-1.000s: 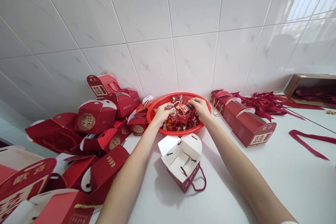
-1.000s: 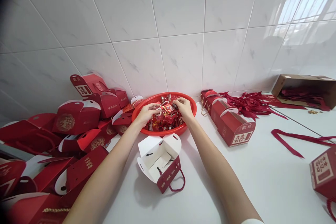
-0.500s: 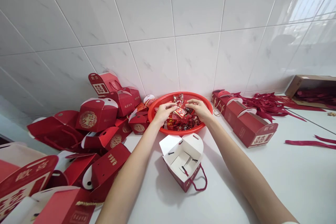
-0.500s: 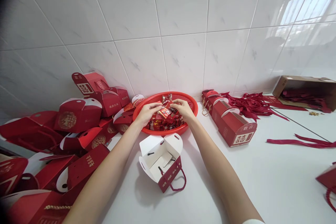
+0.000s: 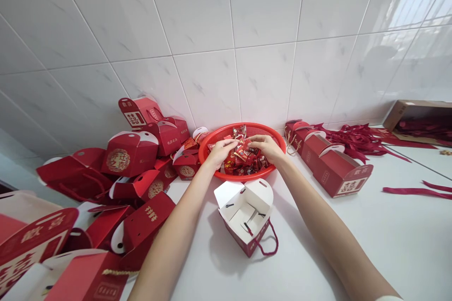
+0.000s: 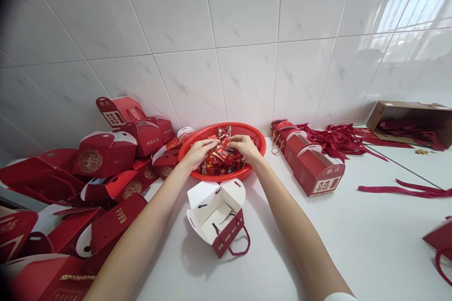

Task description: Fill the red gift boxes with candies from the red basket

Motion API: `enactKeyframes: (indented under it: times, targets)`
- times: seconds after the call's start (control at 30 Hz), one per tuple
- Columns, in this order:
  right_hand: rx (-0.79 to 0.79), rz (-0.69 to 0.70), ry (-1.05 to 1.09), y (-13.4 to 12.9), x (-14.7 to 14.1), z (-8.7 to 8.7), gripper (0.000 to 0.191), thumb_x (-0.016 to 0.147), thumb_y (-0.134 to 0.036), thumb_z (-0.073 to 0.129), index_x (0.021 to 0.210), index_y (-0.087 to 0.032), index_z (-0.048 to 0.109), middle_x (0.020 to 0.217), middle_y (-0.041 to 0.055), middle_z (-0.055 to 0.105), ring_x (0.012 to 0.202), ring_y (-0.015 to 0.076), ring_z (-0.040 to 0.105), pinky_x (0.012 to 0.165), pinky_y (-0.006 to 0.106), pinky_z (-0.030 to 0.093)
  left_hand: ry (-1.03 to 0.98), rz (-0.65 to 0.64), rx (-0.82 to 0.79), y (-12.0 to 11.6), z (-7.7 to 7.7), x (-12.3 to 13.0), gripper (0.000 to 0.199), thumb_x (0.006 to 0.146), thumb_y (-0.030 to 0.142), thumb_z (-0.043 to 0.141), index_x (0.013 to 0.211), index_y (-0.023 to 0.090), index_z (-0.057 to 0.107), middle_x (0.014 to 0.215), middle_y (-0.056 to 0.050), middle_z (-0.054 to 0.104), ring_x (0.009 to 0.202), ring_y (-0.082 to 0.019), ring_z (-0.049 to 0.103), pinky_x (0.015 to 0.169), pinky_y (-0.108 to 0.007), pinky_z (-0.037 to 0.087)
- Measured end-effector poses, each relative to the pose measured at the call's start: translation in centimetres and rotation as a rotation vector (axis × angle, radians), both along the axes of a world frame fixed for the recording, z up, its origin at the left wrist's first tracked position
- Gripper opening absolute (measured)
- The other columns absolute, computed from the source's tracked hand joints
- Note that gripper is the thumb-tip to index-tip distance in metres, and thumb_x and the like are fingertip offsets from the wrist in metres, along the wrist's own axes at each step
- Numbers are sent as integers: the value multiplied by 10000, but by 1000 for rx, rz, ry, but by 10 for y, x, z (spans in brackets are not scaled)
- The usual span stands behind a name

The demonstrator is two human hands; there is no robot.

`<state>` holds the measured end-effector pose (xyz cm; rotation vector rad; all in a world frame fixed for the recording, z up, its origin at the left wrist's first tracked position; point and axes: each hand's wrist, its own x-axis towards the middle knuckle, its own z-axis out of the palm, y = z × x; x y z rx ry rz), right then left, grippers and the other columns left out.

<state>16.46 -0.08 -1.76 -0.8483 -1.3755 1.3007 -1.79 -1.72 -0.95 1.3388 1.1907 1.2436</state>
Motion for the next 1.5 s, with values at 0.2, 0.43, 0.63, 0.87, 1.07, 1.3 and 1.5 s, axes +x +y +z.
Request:
enactKeyframes:
  times: [0.2,0.43,0.63,0.87,1.07,1.3,1.5]
  targets:
    - [-22,11,-43,-1,-1,-1,142,586,-195,712,719,-198,762,721,7,734,767,175,656,828,323,494,30,17,-20,-4,4,-1,193,703,300,793,866,197,793,1059,-72,770,1019,-238,672,848,-317,515]
    - [-25,6,-51,-3,-1,1,140,612,-179,698,737,-195,759,711,3,731,736,173,656,782,321,509,83,14,-71,-7,7,1,253,690,333,784,897,187,791,1030,-68,759,868,-187,661,652,-242,467]
    - [-28,6,-65,-3,0,2,141,624,-167,702,757,-187,744,755,0,723,770,161,649,793,301,512,103,-55,-85,-11,10,0,346,615,186,745,960,194,775,953,-32,724,771,-135,610,627,-226,445]
    - [-43,28,-52,-2,1,1,199,612,-155,720,808,-184,734,714,-10,700,730,156,638,769,304,511,63,-142,-38,-7,4,-4,441,565,128,768,1002,187,750,955,-29,710,777,-132,619,744,-277,495]
    - [-24,9,-98,-2,1,1,208,606,-123,715,806,-174,737,738,1,698,739,155,631,779,311,516,49,-164,-61,-7,3,-5,454,549,137,833,993,181,748,970,-40,720,840,-158,661,799,-299,519]
    - [-49,-49,-89,-2,1,2,155,636,-122,709,779,-181,725,744,0,690,725,147,623,748,298,524,-42,-156,-37,-3,-1,-6,473,497,141,866,953,158,741,942,-40,724,823,-160,670,801,-307,532]
    - [-95,2,-99,-2,1,2,151,653,-122,715,792,-176,738,782,19,715,768,162,650,767,303,539,-55,-154,25,-5,-1,-4,463,487,178,878,928,157,740,889,-31,718,794,-154,662,777,-303,529]
